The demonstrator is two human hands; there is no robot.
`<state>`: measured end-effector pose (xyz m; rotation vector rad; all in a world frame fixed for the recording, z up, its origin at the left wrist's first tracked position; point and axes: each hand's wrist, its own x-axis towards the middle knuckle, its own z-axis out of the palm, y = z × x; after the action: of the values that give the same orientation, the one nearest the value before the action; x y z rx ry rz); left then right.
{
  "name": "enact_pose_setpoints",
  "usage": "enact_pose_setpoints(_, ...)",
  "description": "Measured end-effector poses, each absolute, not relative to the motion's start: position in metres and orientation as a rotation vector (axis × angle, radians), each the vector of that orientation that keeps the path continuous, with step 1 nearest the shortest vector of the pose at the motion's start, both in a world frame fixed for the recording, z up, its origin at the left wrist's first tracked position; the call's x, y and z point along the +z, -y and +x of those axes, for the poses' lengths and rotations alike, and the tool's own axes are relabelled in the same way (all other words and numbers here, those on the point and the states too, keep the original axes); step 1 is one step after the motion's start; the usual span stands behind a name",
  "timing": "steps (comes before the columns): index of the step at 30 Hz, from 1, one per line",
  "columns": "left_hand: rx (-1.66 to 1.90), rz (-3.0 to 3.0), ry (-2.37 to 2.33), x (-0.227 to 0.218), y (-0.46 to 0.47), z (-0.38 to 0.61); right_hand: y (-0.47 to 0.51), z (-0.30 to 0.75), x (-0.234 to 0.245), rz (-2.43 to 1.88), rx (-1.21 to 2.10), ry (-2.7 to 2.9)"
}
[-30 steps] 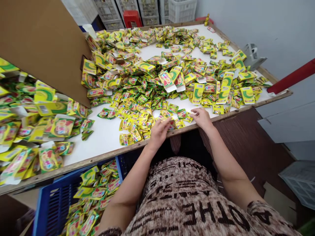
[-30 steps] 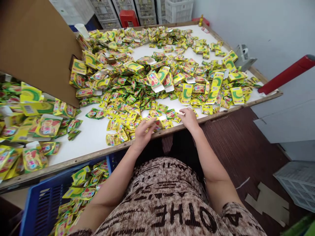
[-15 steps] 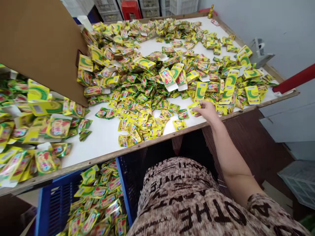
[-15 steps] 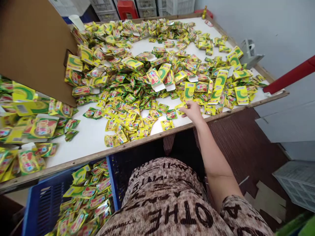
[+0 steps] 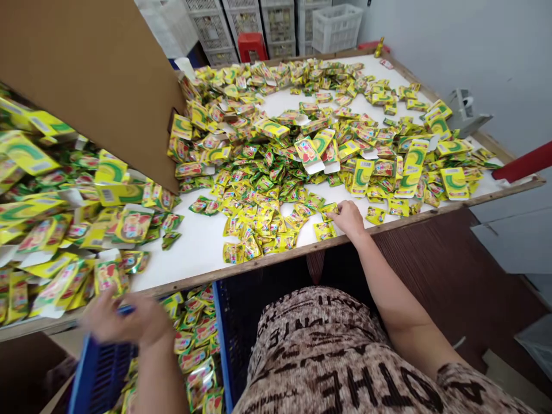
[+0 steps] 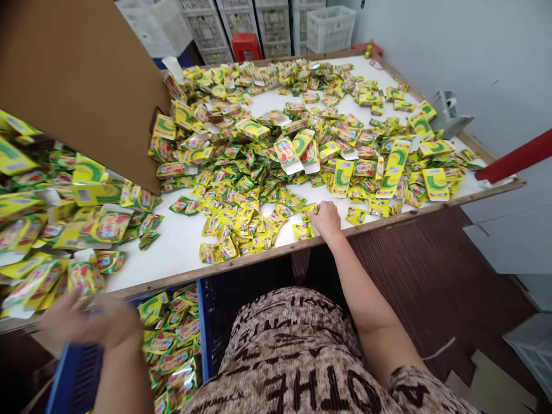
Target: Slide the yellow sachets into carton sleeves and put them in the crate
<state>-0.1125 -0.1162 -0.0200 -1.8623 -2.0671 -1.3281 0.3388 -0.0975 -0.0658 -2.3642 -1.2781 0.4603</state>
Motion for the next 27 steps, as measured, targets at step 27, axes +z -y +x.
enact_pose_setpoints(27, -0.861, -3.418, 1.916, -0.041, 0.056, 0.164, 0.121, 0.338, -0.055, -1.217, 0.686, 0.608)
